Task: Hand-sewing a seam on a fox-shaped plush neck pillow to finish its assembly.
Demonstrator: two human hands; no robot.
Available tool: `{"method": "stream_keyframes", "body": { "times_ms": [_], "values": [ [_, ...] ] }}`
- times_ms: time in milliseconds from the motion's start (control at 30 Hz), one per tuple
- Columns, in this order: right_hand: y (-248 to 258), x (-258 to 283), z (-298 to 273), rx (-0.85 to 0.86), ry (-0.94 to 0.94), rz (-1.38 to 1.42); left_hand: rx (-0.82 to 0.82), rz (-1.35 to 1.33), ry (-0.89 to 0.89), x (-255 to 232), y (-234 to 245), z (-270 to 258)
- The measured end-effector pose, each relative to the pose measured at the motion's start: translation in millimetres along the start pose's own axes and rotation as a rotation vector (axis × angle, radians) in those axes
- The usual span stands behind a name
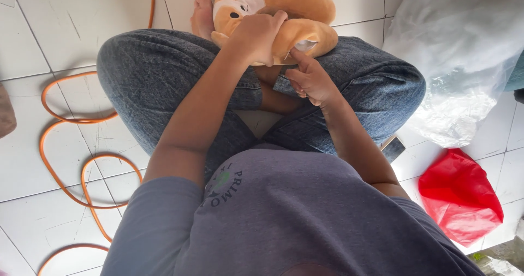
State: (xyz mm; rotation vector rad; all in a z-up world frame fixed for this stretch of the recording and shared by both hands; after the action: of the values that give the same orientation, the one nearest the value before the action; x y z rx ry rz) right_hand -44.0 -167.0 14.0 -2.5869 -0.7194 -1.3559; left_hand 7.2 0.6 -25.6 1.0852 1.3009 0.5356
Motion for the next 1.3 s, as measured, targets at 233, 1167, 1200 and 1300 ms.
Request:
{"method": "stream_keyframes", "body": {
  "times_ms": [233,1167,1200,1300],
  "values": [
    [10.9,-14.3,20.5,0.219,-0.196,0.155,-0.085,-0.135,-0.095,-1.9,-4.8,-4.9],
    [7.2,-65.2,15.2,-0.41,0.255,-0.367,0.153,-0.184,0.005,-22.3,20.7,-1.4],
    [6.8,-67.5,13.4,-0.399,0.252,-0.404,0.138,-0.229,-0.013,-21.0,14.6,0.2],
    [6.7,-47.1,10.9,-0.25,0.166,-0.464,0.113,-0.148,-0.057,-11.1,-4.6,7.7]
  ]
}}
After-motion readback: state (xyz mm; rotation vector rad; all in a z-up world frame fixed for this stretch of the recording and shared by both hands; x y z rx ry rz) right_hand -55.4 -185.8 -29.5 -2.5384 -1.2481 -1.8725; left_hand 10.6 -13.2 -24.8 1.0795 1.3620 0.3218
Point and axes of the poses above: each hand's wrist, its own z-axis towards the middle knuckle, its own y-axis out of the back of the hand, x = y × z, the point moved 3 cm from there along z, towards the middle knuckle, and after that the axes turned 13 degrees about -x, right-handed, at the moved point
